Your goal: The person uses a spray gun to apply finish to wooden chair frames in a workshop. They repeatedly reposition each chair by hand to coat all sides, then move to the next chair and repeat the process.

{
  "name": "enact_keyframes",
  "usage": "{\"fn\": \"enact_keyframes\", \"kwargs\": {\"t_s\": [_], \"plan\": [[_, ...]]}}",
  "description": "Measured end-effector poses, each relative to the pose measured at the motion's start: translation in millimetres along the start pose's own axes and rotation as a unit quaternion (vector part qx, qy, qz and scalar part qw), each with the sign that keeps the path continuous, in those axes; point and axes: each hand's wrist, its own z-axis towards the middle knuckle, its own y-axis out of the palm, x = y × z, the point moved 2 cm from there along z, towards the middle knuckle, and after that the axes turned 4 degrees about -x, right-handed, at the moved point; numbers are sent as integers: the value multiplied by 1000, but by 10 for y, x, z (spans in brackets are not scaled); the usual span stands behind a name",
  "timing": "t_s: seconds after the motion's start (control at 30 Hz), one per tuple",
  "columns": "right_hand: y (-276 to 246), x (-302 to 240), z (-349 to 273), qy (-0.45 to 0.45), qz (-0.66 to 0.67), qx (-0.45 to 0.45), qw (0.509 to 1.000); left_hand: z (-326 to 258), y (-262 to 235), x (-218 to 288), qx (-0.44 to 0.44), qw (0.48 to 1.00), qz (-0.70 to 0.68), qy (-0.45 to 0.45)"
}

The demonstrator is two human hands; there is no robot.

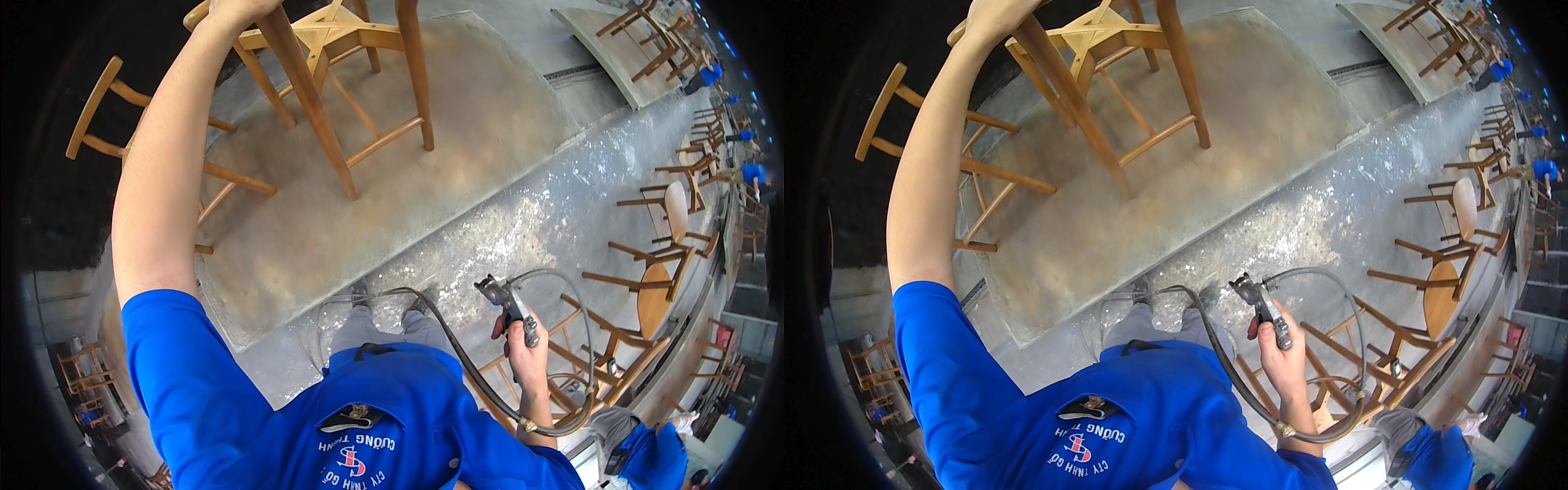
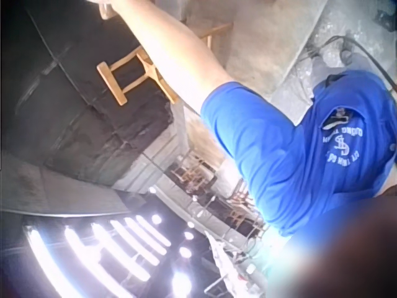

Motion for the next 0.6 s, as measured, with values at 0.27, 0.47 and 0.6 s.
{"fn": "enact_keyframes", "kwargs": {"t_s": [0.27, 0.47, 0.6], "plan": [[336, -133, -804, -71, 35, 43, 996, -2609, 917, 534, 107, 906, -407, -48], [1213, -348, -1355, -104, 55, 93, 989, -5352, 1125, 1106, -455, 692, -557, 67], [1823, -517, -1682, -137, 80, 98, 983, -5704, 822, 1104, -384, 676, -619, 113]]}}
